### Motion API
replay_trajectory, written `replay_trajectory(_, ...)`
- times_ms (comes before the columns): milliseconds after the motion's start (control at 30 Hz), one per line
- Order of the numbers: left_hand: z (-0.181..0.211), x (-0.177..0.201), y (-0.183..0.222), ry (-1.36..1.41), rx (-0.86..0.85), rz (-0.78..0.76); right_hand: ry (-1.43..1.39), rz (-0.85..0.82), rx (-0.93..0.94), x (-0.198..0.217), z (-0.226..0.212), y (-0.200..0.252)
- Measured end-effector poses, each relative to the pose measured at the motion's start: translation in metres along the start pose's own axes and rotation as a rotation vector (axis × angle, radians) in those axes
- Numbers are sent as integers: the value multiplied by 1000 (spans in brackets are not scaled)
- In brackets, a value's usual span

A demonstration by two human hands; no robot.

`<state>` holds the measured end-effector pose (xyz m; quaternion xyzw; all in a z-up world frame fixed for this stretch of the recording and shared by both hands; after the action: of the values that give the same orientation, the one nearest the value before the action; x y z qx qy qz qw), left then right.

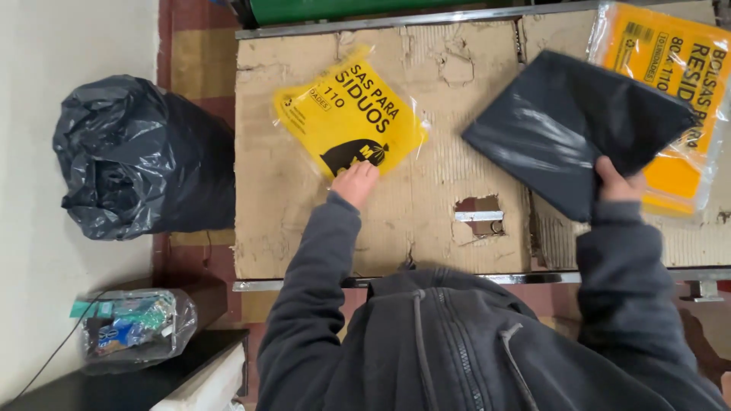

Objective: Folding, stacking, and organizing plastic waste bags at a manufacturing workstation.

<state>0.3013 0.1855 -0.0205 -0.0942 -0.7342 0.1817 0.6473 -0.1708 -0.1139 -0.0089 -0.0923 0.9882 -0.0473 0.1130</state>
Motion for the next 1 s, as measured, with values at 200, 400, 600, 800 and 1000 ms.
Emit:
replay_trajectory(200, 3, -13, -4, 107, 42, -17, 76, 9, -486, 29, -20, 102)
replay_trajectory(400, 28, 20, -42, -168, 222, -103, -28, -291, -592, -52, -1, 146)
replay_trajectory(600, 36, -9, -32, -102, 311, -263, -64, -242, -815, -53, 34, 149)
replay_trajectory(800, 34, 44, -17, -87, 369, -132, -77, -121, -739, -82, 43, 132)
replay_trajectory(1000, 12, 11, 36, -126, 651, -260, -348, -179, -899, -144, 58, 171)
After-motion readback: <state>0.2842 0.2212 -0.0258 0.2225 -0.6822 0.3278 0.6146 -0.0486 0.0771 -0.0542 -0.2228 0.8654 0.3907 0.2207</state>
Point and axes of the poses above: each hand's wrist, its own y-axis away from the middle knuckle, its own x-axis out of the back of the hand, z = x × y, the point moved 3 cm from there along -y, towards the middle knuckle, and after that the axes turned 13 degrees about -y, right-handed, at the moved point
